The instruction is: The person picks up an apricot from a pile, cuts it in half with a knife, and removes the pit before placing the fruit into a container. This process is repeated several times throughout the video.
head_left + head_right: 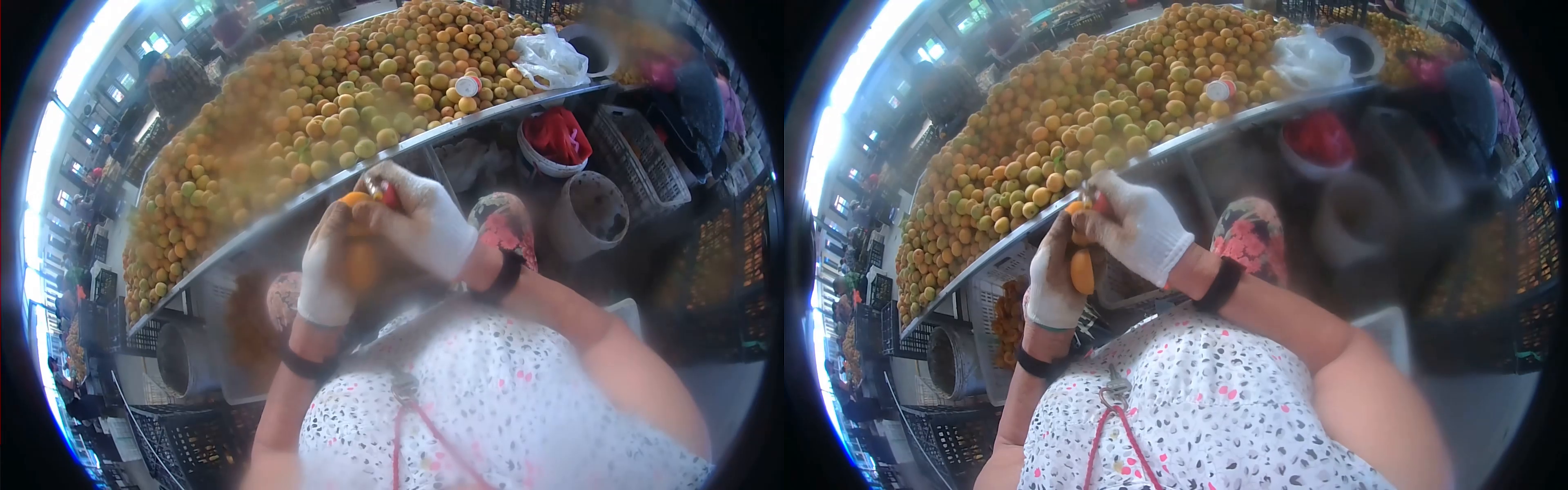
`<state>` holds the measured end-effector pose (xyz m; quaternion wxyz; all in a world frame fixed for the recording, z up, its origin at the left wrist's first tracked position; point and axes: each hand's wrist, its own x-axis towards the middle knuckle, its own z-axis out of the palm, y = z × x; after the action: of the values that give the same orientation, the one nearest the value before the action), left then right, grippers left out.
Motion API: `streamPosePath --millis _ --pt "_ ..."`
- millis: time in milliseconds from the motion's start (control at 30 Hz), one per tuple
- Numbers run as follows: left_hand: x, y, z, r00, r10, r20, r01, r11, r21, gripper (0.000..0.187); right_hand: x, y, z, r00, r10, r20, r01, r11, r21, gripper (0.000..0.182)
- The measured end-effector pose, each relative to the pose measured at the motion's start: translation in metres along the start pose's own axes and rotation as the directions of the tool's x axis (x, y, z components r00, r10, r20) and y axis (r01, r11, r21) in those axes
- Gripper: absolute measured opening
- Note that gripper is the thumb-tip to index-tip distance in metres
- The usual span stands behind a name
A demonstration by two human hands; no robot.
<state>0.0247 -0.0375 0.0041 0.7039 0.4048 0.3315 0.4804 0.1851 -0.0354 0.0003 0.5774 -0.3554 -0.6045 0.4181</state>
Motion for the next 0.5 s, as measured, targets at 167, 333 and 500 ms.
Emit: streamPosePath --millis 167,333,500 --pt "0.006 -0.003 0.01 0.991 0.121 -0.053 -0.121 0.993 0.003 0.022 -0.001 -0.011 -0.002 0.946 -0.324 0.014 0.256 0.72 -0.645 0.02" --pt "0.008 -0.009 0.002 0.985 0.143 -0.093 -0.133 0.985 0.107 0.018 0.001 -0.011 0.004 0.972 -0.233 0.021 0.189 0.73 -0.657 0.023" --pt "0.007 -0.02 -0.012 0.977 0.213 -0.002 -0.209 0.96 0.186 0.03 0.002 -0.021 0.007 0.985 -0.11 0.133 0.17 0.754 -0.634 0.027"
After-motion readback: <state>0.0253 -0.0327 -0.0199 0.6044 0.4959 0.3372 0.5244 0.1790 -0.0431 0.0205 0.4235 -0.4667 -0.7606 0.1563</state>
